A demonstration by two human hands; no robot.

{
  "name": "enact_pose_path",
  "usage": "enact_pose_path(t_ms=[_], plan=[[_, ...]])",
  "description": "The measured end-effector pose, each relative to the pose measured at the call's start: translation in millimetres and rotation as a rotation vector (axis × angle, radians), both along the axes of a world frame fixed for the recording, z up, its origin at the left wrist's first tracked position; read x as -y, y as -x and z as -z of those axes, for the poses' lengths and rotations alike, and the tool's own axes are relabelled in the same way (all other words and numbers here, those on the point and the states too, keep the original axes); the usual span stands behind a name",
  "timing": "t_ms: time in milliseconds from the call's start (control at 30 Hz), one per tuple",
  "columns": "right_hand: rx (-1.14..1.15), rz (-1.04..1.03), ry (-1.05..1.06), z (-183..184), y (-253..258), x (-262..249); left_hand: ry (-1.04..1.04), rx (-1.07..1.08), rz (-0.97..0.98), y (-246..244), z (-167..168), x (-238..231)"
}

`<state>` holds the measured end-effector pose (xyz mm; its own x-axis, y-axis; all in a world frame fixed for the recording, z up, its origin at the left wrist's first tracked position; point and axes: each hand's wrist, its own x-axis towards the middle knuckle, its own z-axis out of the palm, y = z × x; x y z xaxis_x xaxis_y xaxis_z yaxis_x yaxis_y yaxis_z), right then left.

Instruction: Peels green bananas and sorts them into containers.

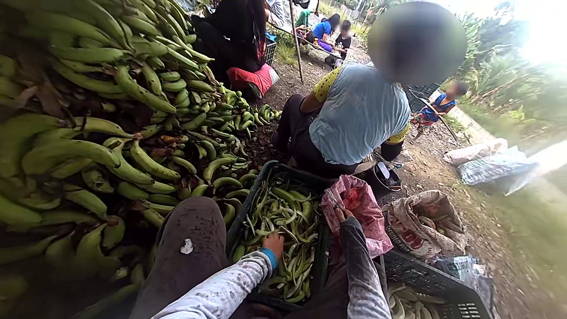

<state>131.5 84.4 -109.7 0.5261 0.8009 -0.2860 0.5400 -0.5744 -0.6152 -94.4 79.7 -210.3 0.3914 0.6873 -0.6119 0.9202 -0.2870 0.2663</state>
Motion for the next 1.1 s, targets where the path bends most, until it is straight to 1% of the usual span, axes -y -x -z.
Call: enact_pose_path(t_ms=[100, 167, 200, 300, 367, 467, 533, 600, 667, 700, 767, 800, 833, 867, 900, 933, 967, 1000, 1033, 1067, 1100], plan=[[0.026, -0.083, 0.064, -13.1, 15.4, 4.8, 0.023, -0.061, -0.095, 21.3, -2.7, -13.8], [0.024, -0.043, 0.099, -40.7, 44.1, 11.6, 0.009, -0.050, -0.165, 47.4, -11.7, -29.3], [0.025, -0.018, 0.112, -46.8, 50.5, 12.4, -0.006, -0.028, -0.213, 61.5, -14.9, -38.1], [-0.007, 0.008, 0.029, -15.4, 23.5, 3.6, -0.036, 0.060, -0.319, 86.5, -16.0, -53.7], [-0.015, -0.001, 0.019, -13.7, 17.9, 3.2, -0.048, 0.105, -0.298, 88.7, -16.5, -47.2], [-0.005, -0.016, 0.015, -25.6, 25.1, 10.0, -0.047, 0.172, -0.183, 83.9, -20.1, -26.7], [-0.053, -0.042, 0.146, -45.4, 31.5, 11.1, -0.028, 0.301, -0.063, 78.4, -21.4, -10.9], [0.041, -0.023, 0.055, -30.0, 24.6, 6.3, 0.039, 0.437, 0.029, 71.6, -23.2, 3.0], [0.083, -0.065, 0.059, -38.4, 24.7, 14.9, 0.117, 0.619, 0.028, 70.6, -23.1, 13.1], [0.072, -0.067, 0.064, -45.1, 27.0, 19.3, 0.156, 0.773, -0.047, 71.0, -25.4, 18.0], [0.034, -0.022, 0.000, -43.3, 26.8, 21.1, 0.214, 1.199, -0.362, 61.0, -37.2, 28.4], [0.016, -0.010, -0.021, -40.6, 26.0, 20.0, 0.266, 1.395, -0.514, 53.8, -45.1, 26.5], [-0.001, -0.008, -0.013, -41.4, 27.3, 19.7, 0.322, 1.550, -0.616, 49.1, -52.7, 19.8], [-0.029, 0.000, -0.028, -38.2, 27.6, 18.2, 0.356, 1.661, -0.672, 46.6, -59.7, 10.7], [-0.062, 0.010, -0.054, -36.4, 29.2, 16.4, 0.365, 1.751, -0.683, 45.5, -67.4, 0.0], [-0.091, 0.016, -0.083, -37.6, 32.8, 14.7, 0.346, 1.835, -0.645, 45.0, -77.0, -11.3], [-0.114, 0.021, -0.129, -34.1, 34.1, 12.4, 0.311, 1.898, -0.563, 46.4, -86.8, -23.1], [-0.126, 0.023, -0.159, -32.5, 37.4, 12.0, 0.249, 1.901, -0.463, 50.3, -97.0, -34.1], [-0.138, 0.016, -0.146, -38.7, 44.7, 13.8, 0.193, 1.861, -0.390, 55.4, -107.0, -44.6], [-0.138, -0.001, -0.150, -38.9, 49.5, 14.6, 0.160, 1.809, -0.367, 60.2, -114.3, -55.0], [-0.113, -0.026, -0.192, -31.1, 52.0, 14.9, 0.142, 1.767, -0.391, 64.7, -117.8, -63.4]])
